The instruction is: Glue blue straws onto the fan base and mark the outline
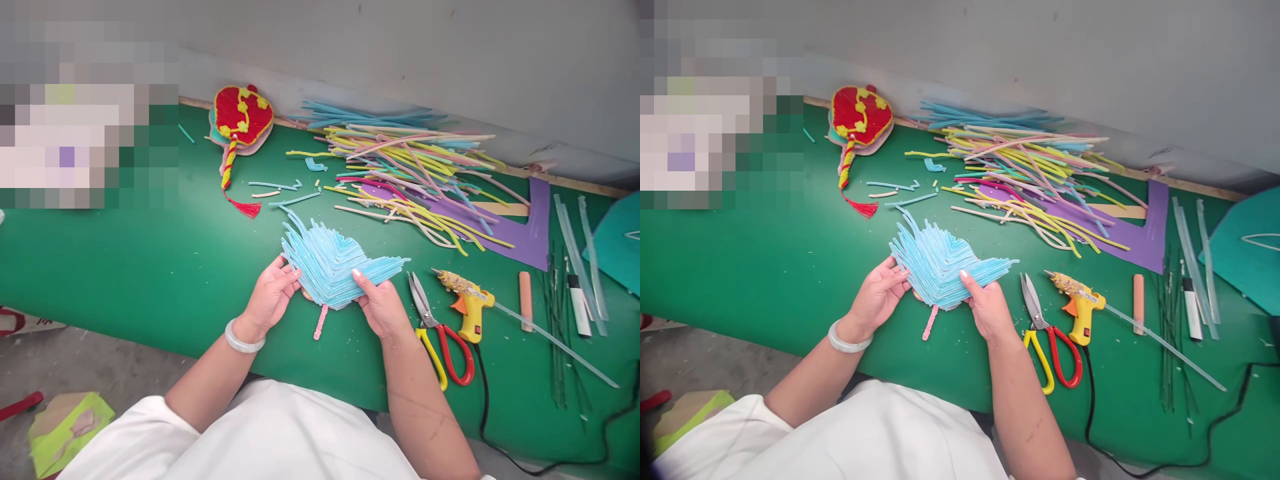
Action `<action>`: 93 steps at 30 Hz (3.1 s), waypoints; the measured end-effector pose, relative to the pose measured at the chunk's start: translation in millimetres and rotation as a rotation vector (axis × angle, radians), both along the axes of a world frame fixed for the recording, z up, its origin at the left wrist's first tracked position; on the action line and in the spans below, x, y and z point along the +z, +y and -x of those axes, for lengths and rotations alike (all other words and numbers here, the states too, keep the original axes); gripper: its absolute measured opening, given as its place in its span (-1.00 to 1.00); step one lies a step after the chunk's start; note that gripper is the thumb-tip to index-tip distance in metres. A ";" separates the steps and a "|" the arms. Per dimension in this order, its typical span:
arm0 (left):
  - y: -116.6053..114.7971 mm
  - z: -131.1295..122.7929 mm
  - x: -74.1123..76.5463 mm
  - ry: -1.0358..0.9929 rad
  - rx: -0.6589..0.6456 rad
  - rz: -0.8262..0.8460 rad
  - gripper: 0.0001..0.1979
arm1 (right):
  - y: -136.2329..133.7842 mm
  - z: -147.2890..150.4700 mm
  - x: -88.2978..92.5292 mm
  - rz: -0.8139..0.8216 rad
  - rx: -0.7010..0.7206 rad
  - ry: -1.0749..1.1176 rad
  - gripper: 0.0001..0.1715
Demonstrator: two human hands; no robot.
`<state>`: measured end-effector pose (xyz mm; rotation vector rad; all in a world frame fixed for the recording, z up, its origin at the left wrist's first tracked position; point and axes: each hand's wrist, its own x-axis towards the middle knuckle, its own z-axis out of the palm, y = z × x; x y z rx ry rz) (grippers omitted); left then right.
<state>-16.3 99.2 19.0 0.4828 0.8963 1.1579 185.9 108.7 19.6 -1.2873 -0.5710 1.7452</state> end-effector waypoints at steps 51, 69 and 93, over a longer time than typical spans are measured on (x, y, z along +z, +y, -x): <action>-0.9 -5.1 0.4 0.174 -0.072 -0.049 -0.73 | 0.0 -8.0 0.7 -0.008 0.040 0.021 -0.49; 0.8 -0.6 -4.3 0.165 0.094 -0.071 -0.65 | 1.2 -7.9 -0.1 0.008 0.025 0.036 -0.46; -70.0 -7.0 24.1 1.311 -0.443 -0.061 -0.73 | 1.0 -3.1 -1.4 0.000 -0.037 0.068 -0.47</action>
